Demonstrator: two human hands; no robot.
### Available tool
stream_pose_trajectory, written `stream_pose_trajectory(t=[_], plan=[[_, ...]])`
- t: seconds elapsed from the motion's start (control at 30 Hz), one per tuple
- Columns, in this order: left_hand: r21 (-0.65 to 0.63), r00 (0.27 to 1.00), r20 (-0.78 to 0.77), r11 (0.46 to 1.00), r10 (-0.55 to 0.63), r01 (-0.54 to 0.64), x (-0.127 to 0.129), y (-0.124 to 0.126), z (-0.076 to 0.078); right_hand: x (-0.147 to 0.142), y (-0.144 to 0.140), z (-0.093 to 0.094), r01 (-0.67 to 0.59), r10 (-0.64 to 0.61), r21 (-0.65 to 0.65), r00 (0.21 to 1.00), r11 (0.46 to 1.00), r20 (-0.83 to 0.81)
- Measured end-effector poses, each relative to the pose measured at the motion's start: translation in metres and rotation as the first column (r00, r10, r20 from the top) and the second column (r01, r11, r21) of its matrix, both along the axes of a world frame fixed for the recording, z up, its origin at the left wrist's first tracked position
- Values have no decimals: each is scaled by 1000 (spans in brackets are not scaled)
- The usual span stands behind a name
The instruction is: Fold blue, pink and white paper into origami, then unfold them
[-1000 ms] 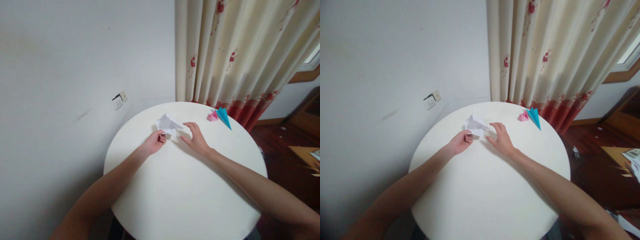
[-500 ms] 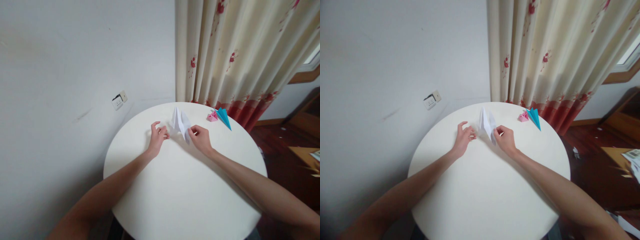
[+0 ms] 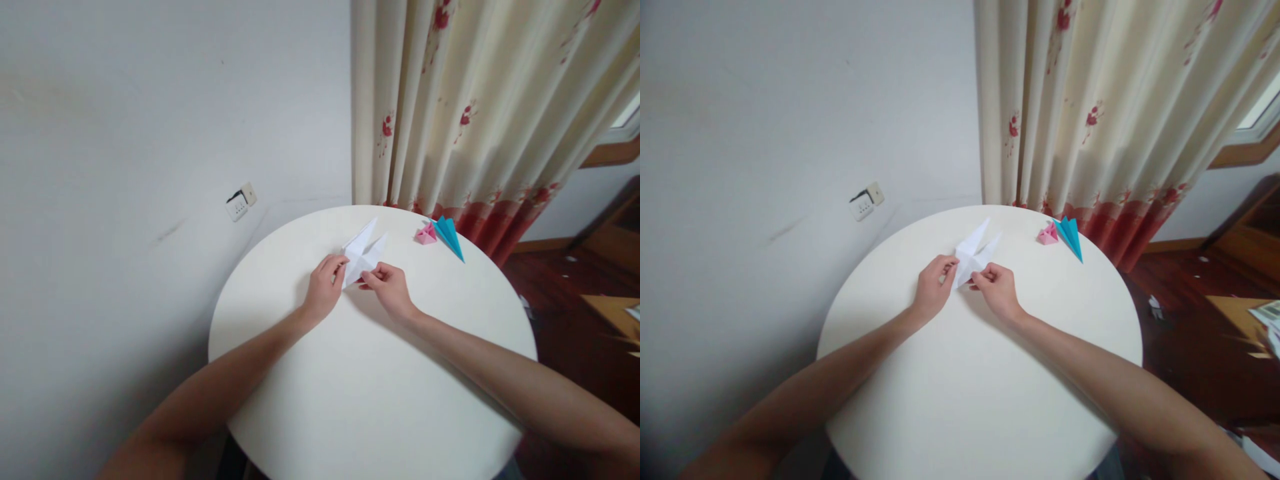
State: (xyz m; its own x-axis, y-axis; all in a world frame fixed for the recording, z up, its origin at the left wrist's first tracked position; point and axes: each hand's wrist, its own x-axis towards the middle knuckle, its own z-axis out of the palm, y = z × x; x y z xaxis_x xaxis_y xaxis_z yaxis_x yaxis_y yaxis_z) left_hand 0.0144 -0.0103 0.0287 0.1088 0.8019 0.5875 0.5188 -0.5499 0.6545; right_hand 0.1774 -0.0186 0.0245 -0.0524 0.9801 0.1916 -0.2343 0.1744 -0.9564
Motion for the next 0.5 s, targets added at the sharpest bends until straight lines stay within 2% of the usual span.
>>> stream_pose_trajectory(t=[0.1,0.2,0.27,0.37,0.5], plan=[[-32,997,32,996,-77,78,1,1,-2,0,-1,0,5,-5,8,1000,1000,-13],[-92,961,214,977,-172,195,2,6,-9,1,-1,-1,32,-32,18,999,999,10],[-111,922,339,964,-190,240,1,10,-13,1,0,-1,40,-41,19,999,999,27],[-115,894,417,966,-165,232,1,13,-16,2,0,0,40,-39,-8,998,999,52],[-123,921,375,980,-99,156,1,11,-11,2,1,0,27,-22,-41,995,999,101]])
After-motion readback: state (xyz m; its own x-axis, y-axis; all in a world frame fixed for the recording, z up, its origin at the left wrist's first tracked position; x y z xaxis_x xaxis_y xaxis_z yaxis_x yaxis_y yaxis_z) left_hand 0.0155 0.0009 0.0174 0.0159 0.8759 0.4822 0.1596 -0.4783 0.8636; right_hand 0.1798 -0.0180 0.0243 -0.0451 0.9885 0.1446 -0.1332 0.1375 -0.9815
